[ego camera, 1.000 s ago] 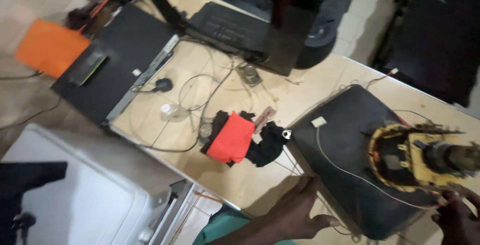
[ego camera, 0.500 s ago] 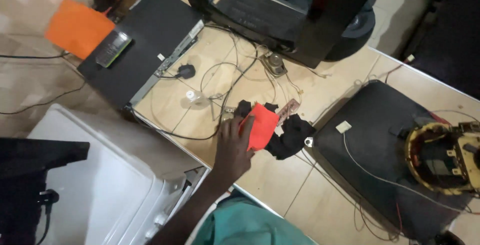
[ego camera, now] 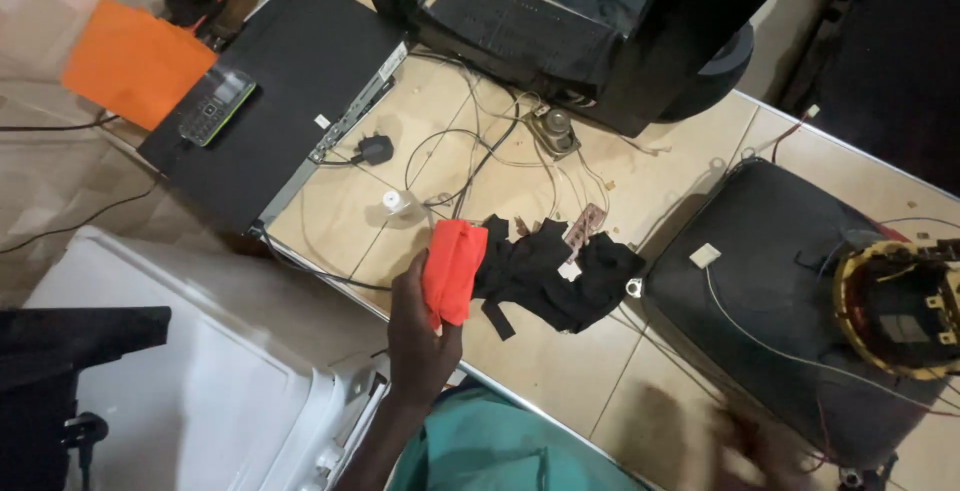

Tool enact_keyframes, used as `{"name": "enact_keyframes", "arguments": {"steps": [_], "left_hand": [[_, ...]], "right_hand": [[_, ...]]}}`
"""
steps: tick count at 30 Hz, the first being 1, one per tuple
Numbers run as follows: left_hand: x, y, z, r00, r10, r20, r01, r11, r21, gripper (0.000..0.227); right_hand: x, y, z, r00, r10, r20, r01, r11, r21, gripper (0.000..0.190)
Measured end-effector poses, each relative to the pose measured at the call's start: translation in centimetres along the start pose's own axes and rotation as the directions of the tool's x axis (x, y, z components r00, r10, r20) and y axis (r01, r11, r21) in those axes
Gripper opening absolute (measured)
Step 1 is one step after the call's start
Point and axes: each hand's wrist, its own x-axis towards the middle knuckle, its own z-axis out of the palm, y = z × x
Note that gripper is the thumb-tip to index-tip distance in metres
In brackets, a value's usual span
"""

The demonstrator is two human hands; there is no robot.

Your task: Disassembling the internal components of a CRT monitor using a screwdriver and manual manipulation.

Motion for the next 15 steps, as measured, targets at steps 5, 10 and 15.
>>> {"name": "enact_keyframes", "arguments": {"steps": [5, 10, 15], "left_hand": [[1.7, 1.1, -1.2, 0.976, 0.2, -0.085, -0.204, 0.978, -0.037, 0.062], [3.2, 1.5, -2.7, 0.984, 0.175, -0.017, -0.175, 0.985, -0.001, 0.064], [3.8, -1.1, -1.5, 0.993, 0.081, 0.091, -0.081, 0.997, -0.001, 0.09]], "right_hand": [[18.2, -18.2, 11.1, 0.95, -0.014, 0.313, 0.072, 0.982, -0.175, 0.067], [21.2, -13.7, 16.1, 0.936, -0.215, 0.28, 0.271, 0.946, -0.178, 0.048], [18.8, -14.7, 8.7, 0.993, -0.119, -0.022, 0.119, 0.993, 0.001, 0.024]]}}
